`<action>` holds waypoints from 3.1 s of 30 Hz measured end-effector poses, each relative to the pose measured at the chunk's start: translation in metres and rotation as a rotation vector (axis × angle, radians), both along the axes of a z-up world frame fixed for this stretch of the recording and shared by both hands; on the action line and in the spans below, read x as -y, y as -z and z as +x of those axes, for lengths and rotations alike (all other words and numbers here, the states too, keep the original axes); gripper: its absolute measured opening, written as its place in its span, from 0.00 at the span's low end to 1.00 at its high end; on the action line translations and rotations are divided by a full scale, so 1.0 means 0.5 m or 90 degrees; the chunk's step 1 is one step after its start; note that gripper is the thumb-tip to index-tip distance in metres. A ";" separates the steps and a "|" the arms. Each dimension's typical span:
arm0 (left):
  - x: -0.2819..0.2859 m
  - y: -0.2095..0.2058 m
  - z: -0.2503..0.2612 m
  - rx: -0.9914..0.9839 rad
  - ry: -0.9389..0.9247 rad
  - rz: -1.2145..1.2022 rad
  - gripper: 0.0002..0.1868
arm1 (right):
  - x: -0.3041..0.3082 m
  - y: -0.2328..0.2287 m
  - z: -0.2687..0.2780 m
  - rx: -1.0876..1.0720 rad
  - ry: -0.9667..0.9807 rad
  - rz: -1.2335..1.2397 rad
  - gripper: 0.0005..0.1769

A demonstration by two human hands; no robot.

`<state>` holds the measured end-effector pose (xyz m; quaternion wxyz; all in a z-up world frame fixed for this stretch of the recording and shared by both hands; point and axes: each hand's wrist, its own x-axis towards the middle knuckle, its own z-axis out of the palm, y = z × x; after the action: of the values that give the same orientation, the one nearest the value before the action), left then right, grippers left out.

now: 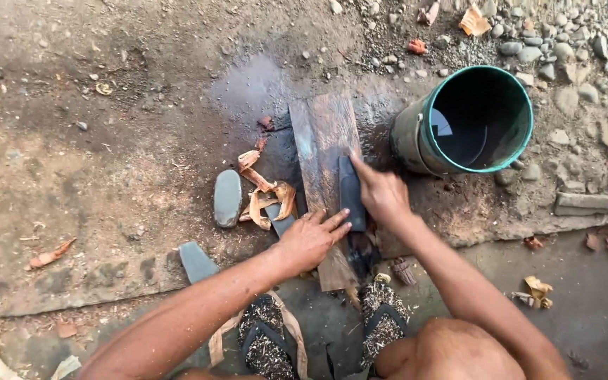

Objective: The person sharpens a small metal blade on a whetstone using water.

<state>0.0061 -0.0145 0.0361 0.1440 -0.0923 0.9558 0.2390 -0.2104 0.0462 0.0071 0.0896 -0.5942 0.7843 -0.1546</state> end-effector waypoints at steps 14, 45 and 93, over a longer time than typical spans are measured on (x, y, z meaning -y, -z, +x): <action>-0.006 -0.003 0.004 -0.012 -0.003 -0.012 0.40 | -0.037 -0.027 0.017 0.110 0.005 0.118 0.32; 0.101 -0.012 -0.130 -0.233 -0.672 1.045 0.20 | -0.101 -0.095 -0.007 1.272 0.241 0.086 0.23; 0.108 0.087 -0.177 -0.235 -0.849 1.267 0.20 | -0.055 -0.147 0.004 0.251 0.065 0.043 0.26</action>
<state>-0.0825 -0.0684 -0.0072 -0.1381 -0.3797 0.1247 0.9062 -0.2082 0.0738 0.0805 0.2534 -0.5088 0.7853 -0.2454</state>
